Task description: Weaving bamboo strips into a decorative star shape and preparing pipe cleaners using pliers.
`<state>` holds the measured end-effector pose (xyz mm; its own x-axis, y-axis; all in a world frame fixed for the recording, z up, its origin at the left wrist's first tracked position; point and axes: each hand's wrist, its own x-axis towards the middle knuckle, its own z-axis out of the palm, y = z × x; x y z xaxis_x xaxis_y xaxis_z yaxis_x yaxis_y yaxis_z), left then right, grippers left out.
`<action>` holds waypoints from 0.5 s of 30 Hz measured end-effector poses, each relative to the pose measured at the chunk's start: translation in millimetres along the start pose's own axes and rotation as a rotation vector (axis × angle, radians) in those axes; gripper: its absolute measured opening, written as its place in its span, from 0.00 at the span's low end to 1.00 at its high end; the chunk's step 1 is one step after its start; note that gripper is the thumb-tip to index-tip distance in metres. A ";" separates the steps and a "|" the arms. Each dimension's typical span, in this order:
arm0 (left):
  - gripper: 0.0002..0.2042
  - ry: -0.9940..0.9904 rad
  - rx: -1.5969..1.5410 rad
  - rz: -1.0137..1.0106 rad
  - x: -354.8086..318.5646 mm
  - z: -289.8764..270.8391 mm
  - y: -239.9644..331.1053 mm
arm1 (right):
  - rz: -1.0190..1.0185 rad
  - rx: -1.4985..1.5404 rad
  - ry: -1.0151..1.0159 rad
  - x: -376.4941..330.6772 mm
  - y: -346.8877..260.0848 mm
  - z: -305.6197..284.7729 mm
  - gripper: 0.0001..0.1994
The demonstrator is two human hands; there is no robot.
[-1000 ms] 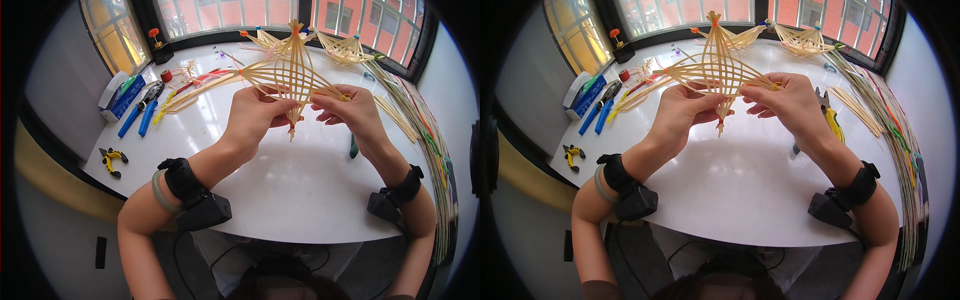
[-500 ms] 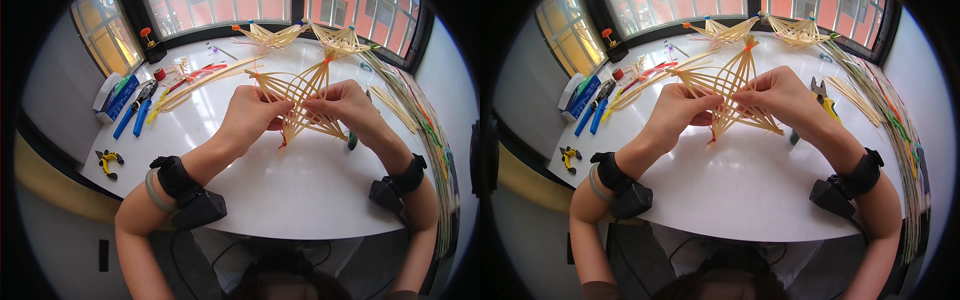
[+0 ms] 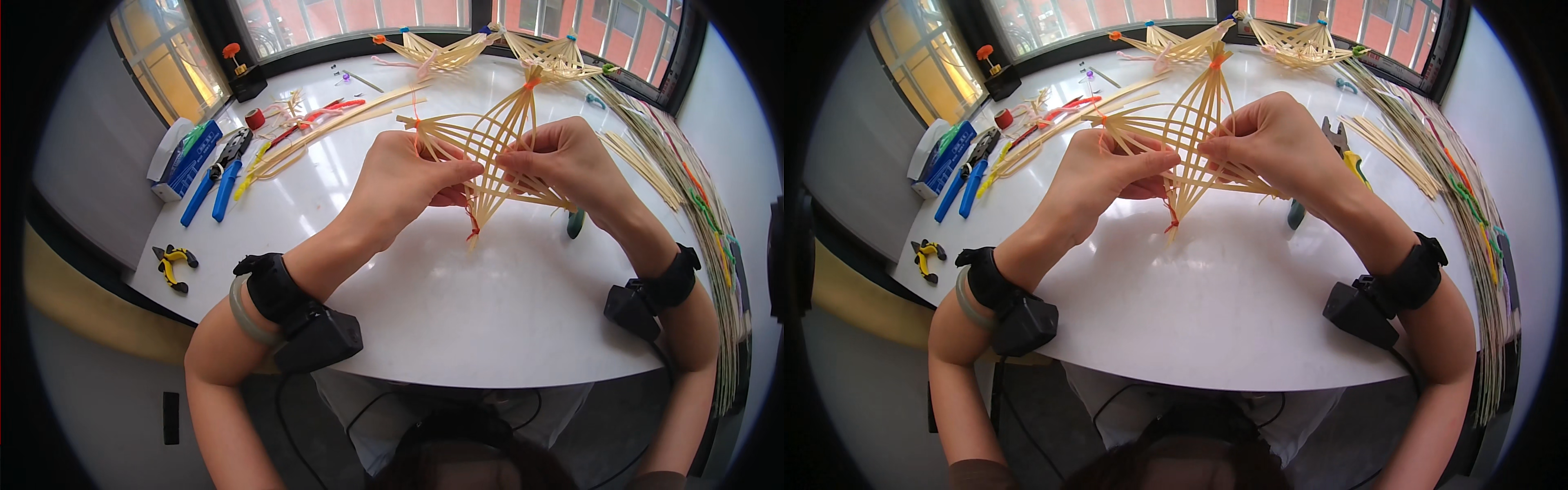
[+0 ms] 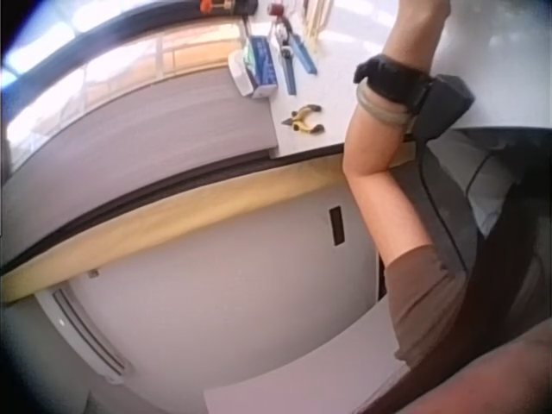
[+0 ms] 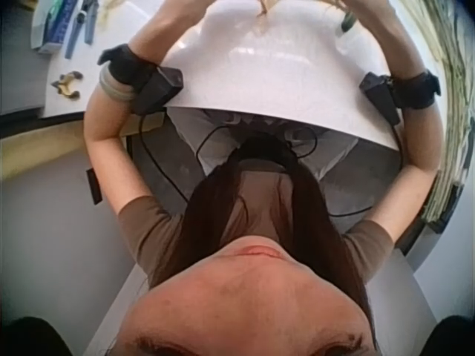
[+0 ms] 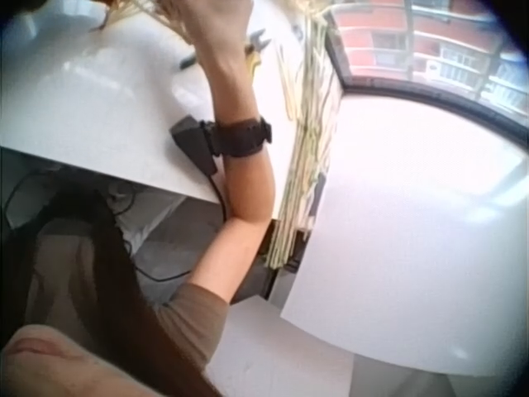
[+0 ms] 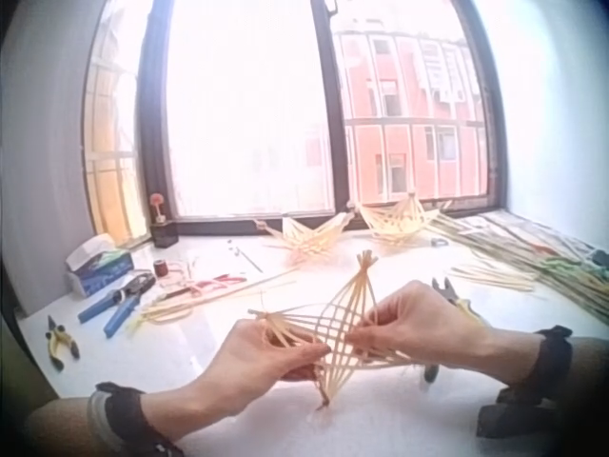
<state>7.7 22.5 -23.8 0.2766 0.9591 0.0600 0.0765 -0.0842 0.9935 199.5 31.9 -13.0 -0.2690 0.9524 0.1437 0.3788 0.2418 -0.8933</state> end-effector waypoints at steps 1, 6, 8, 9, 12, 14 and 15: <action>0.08 -0.010 -0.006 -0.008 0.4 0.2 0.2 | -0.001 0.001 0.001 0.7 1.2 -1.1 0.08; 0.08 0.016 -0.013 0.089 3.5 -2.3 -4.4 | 0.042 0.013 -0.058 -2.0 -2.8 0.9 0.13; 0.09 0.017 -0.001 0.085 5.2 -1.3 -5.4 | 0.031 0.012 -0.094 -0.1 2.2 -2.1 0.14; 0.09 0.011 0.002 0.099 5.5 -1.3 -5.6 | 0.018 0.008 -0.128 0.4 3.9 -3.3 0.16; 0.09 0.013 0.021 0.113 5.4 -1.9 -6.5 | 0.080 -0.005 -0.118 -1.8 -2.8 -2.4 0.12; 0.09 0.021 0.036 0.117 4.9 -2.3 -6.5 | 0.074 -0.014 -0.119 -2.4 -3.3 -2.3 0.12; 0.09 0.037 0.054 0.120 5.0 -2.6 -6.8 | 0.069 -0.024 -0.120 -2.5 -3.6 -2.3 0.12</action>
<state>6.1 28.5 -30.0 0.2511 0.9506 0.1825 0.0971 -0.2124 0.9724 200.9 29.1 -9.2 -0.3454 0.9380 0.0289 0.4204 0.1821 -0.8889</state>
